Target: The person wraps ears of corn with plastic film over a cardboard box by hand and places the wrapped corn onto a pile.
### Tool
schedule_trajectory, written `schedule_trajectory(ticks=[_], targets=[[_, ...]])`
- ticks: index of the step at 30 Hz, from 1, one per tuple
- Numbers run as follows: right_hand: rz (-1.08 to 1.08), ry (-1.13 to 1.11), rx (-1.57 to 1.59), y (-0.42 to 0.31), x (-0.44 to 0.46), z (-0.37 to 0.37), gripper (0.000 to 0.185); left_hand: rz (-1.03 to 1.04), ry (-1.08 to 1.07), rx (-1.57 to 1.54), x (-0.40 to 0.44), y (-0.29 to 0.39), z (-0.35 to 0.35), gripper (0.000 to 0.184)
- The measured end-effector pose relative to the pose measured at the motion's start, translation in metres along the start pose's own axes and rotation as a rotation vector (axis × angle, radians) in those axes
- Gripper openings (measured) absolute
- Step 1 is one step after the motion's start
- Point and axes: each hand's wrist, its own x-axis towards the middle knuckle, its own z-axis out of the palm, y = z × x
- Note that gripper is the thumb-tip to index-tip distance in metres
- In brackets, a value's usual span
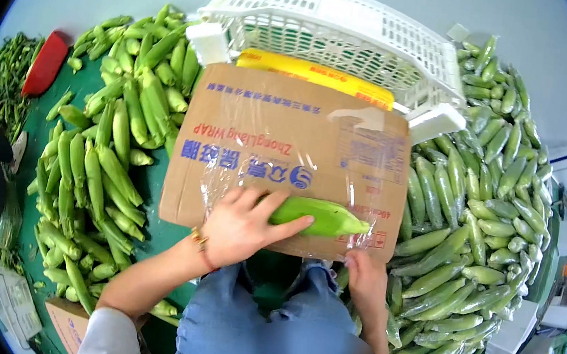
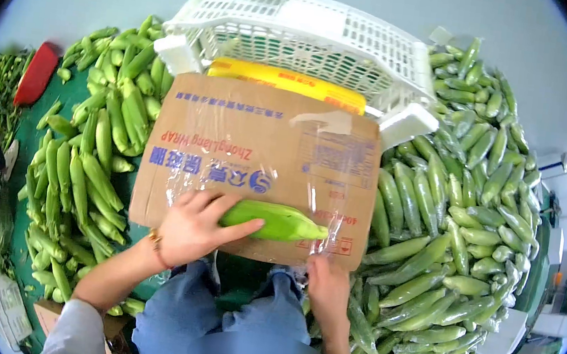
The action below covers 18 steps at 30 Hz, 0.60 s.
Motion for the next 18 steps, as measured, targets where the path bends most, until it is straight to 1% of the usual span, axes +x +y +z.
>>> schedule_trajectory(ticks=[2,3,4,6,7,8,10,11,13,14,15,16,18], targets=[[0.193,-0.084,0.350,-0.019,-0.008,-0.029,0.007,0.015,-0.081,-0.050,0.020,-0.006,0.017,0.056],[0.149,-0.029,0.474,-0.014,-0.008,-0.043,0.011,0.017,-0.130,-0.074,0.028,-0.010,0.023,0.056],[0.219,0.020,0.941,-0.005,-0.004,-0.041,0.024,-0.008,-0.170,-0.154,0.030,-0.015,0.028,0.056],[-0.178,0.145,0.556,-0.014,0.049,-0.010,0.031,-0.081,-0.246,-0.308,0.029,-0.025,0.035,0.056],[-0.283,0.177,0.273,-0.022,0.074,0.005,0.034,-0.085,-0.171,-0.257,0.027,-0.021,0.039,0.055],[-0.384,0.200,-0.009,-0.028,0.090,0.018,0.036,-0.077,-0.044,-0.169,0.019,-0.017,0.036,0.055],[-0.456,0.269,-0.142,-0.025,0.116,0.029,0.038,-0.049,0.213,0.018,0.005,-0.012,0.025,0.055],[-0.482,0.321,-0.210,-0.023,0.127,0.031,0.039,-0.098,0.188,-0.012,-0.014,-0.008,0.023,0.056],[-0.497,0.285,-0.192,-0.017,0.138,0.032,0.039,-0.447,0.081,-0.018,-0.061,-0.007,0.051,0.045],[-0.510,0.262,-0.183,-0.015,0.140,0.033,0.039,-0.314,0.100,-0.022,-0.077,-0.025,0.052,0.035],[-0.532,0.303,-0.196,-0.018,0.143,0.031,0.031,-0.500,0.126,-0.240,-0.077,-0.035,0.046,0.028],[-0.546,0.312,-0.168,-0.019,0.145,0.032,0.029,-0.691,0.151,-0.463,-0.073,-0.042,0.035,0.022],[-0.571,0.326,-0.112,-0.021,0.150,0.031,0.025,-0.424,0.360,-0.335,-0.005,-0.074,0.002,0.013]])
